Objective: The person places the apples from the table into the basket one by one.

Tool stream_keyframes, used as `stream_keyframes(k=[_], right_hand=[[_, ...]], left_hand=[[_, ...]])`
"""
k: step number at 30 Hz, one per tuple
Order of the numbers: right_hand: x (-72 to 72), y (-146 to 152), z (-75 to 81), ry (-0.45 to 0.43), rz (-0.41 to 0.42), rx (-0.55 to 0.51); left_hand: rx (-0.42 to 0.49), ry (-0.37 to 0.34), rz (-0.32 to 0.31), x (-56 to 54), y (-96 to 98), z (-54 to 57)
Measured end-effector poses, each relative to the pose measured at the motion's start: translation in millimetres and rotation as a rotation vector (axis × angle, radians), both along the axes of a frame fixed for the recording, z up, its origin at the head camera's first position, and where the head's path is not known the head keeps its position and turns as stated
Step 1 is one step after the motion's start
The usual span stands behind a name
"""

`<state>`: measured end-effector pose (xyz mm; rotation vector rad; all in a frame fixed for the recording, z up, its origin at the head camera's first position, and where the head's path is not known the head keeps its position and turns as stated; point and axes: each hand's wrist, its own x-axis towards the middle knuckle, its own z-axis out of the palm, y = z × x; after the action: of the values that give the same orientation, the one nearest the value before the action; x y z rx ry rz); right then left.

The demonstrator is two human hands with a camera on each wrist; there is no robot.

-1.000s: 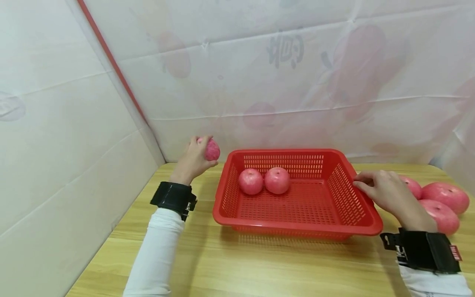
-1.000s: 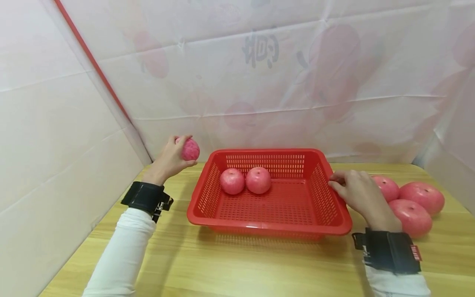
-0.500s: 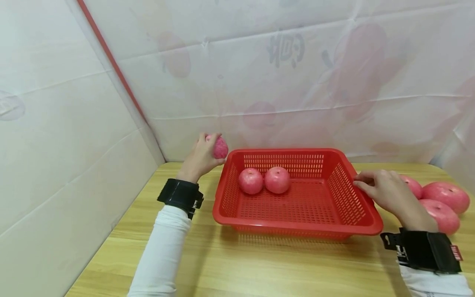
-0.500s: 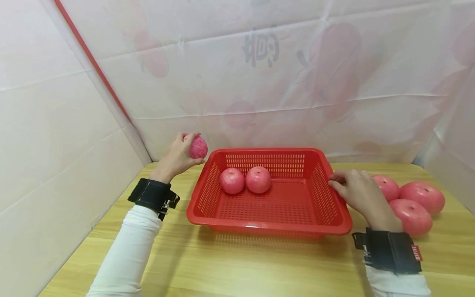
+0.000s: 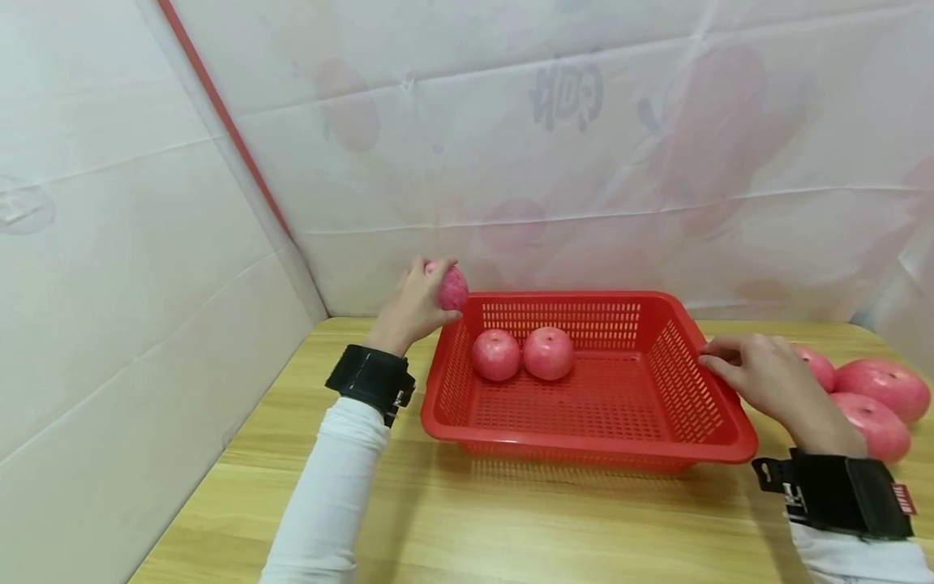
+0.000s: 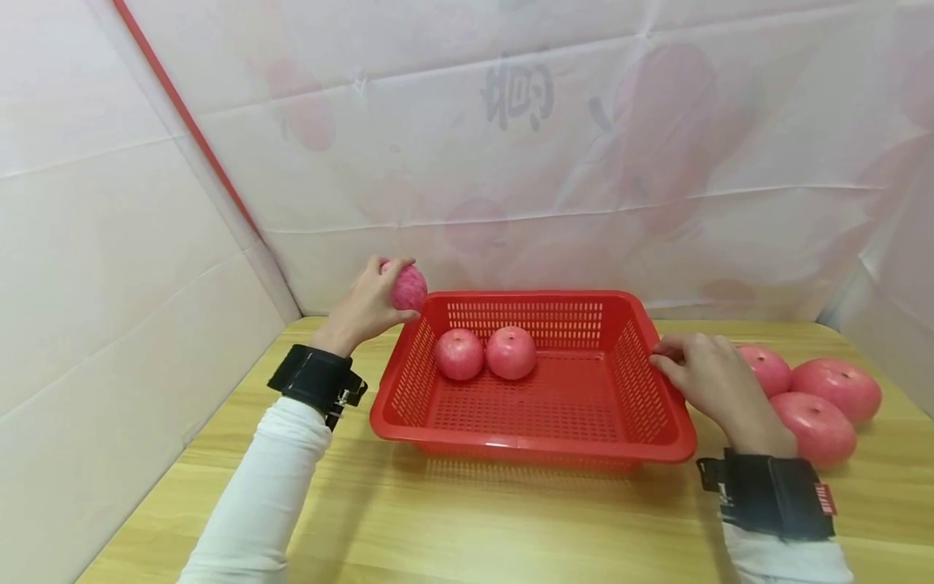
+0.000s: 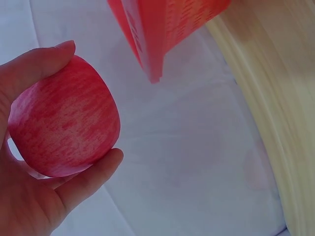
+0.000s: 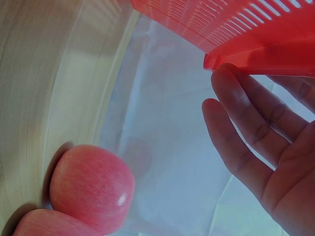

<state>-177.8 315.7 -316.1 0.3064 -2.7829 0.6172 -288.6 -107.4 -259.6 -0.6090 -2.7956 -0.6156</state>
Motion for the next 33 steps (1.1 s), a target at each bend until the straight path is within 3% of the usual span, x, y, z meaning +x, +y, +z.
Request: stream_keyframes(k=[7,15,33], right_hand=[[-0.3,0,1.0,-0.014,-0.001,-0.006],[0.7,0,-0.4,-0.013,0.005,-0.014],[0.5,-2,0.3,0.009,0.005,0.000]], left_hand=[[-0.011,-0.014,-0.008,1.8,7.5,2.6],[-0.141,0.035,-0.031,4.0,17.8,5.4],[-0.163,0.038,-0.047,5.1,33.7,9.8]])
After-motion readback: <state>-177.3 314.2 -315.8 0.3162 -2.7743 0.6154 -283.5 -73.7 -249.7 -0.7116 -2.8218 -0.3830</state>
